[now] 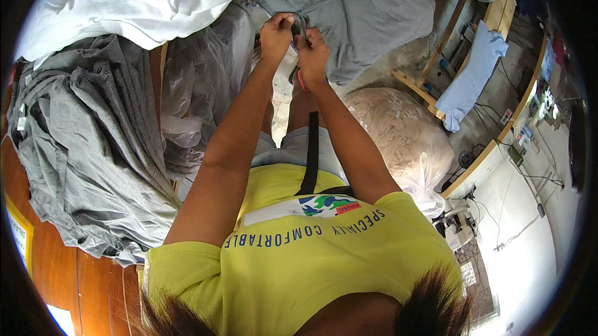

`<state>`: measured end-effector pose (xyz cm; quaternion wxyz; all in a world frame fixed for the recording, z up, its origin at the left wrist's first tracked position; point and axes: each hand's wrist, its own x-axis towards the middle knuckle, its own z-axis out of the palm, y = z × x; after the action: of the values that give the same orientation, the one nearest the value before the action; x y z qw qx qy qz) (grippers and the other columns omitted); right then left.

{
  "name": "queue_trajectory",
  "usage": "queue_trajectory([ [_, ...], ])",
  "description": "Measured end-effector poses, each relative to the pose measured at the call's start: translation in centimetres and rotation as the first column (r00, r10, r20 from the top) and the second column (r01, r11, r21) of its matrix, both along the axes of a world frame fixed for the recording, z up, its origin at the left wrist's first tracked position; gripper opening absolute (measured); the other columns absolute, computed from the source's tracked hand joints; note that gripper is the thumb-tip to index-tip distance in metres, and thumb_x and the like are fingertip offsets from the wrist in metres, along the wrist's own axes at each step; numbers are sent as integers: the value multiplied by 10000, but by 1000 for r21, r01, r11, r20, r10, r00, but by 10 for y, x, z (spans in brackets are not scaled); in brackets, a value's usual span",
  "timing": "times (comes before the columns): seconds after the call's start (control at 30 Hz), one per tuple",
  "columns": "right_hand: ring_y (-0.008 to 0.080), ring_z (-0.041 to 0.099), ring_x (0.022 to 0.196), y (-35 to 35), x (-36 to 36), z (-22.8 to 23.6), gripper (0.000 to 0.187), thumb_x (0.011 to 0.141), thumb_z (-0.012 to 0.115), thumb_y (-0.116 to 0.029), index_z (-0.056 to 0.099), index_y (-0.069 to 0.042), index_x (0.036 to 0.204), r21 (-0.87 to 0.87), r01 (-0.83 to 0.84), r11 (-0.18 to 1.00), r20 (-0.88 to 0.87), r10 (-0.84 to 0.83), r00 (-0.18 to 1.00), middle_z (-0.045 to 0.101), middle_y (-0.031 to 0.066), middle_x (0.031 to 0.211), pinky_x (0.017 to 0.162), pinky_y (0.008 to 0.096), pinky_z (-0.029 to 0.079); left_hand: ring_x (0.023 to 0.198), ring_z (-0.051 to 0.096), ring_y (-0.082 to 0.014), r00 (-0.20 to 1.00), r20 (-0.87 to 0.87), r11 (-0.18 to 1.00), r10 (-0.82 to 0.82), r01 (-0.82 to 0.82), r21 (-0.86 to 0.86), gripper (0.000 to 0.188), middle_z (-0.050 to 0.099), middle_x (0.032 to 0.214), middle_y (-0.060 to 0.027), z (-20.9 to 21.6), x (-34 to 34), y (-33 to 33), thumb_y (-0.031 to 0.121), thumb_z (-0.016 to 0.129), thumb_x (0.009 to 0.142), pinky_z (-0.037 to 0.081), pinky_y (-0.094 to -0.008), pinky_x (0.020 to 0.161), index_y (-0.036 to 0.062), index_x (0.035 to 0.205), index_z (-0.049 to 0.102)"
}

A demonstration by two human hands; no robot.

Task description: The person trims threads from gray garments using shears and then bundles them together on a table.

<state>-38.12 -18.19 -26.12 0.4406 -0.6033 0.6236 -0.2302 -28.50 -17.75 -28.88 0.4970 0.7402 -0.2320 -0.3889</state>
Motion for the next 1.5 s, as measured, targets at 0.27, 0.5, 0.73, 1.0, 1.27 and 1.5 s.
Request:
queue_trajectory([
  [0.27, 100, 523, 601, -12, -10, -3, 78, 802, 573, 1, 496, -2, 812, 6, -55, 998, 10, 55, 998, 571, 69, 650, 578, 252, 425, 739, 660, -178, 955, 208, 978, -209, 199, 68, 179, 680, 802, -93, 33, 15, -8, 196, 633, 814, 503, -279, 652, 66, 930, 673],
  [0.5, 87, 485, 545, -7, -9, -1, 97, 791, 586, 20, 496, -12, 775, -52, -47, 998, 8, 48, 999, 569, 33, 645, 515, 236, 398, 726, 657, -162, 950, 245, 980, -193, 177, 86, 193, 677, 787, -92, 25, 11, -8, 177, 655, 775, 497, -269, 649, 37, 907, 666],
  [0.73, 62, 486, 518, -4, -12, -4, 67, 813, 588, -8, 523, -16, 801, 200, 23, 980, 250, -74, 965, 572, 27, 652, 442, 215, 377, 650, 646, -132, 998, 69, 1000, -11, 13, -24, 131, 668, 716, -86, 3, 6, -1, 128, 660, 757, 494, -254, 593, 41, 855, 668],
  [1.0, 100, 526, 539, -11, -18, 6, 96, 769, 611, -12, 518, -3, 792, 224, 3, 975, 216, -53, 975, 573, 55, 609, 508, 261, 408, 653, 636, -105, 981, 124, 985, -151, 160, -65, 139, 678, 735, -66, 18, 10, -2, 130, 648, 787, 493, -253, 603, 39, 888, 670],
  [1.27, 81, 512, 485, -31, -15, 12, 86, 773, 621, -39, 556, -15, 824, 306, 49, 951, 387, -171, 906, 577, 47, 594, 450, 266, 395, 679, 562, -74, 982, -180, 991, 65, -84, -105, 171, 648, 778, -31, -12, 1, 9, 112, 638, 810, 453, -212, 620, -38, 890, 638],
  [1.5, 134, 553, 505, -25, -23, 23, 133, 761, 634, -120, 579, -10, 814, 294, -180, 939, 58, 171, 984, 601, 98, 594, 506, 280, 419, 691, 560, -64, 962, -262, 994, 73, -90, -55, 153, 648, 761, -26, 0, -2, 10, 98, 634, 819, 451, -213, 633, -24, 909, 657],
])
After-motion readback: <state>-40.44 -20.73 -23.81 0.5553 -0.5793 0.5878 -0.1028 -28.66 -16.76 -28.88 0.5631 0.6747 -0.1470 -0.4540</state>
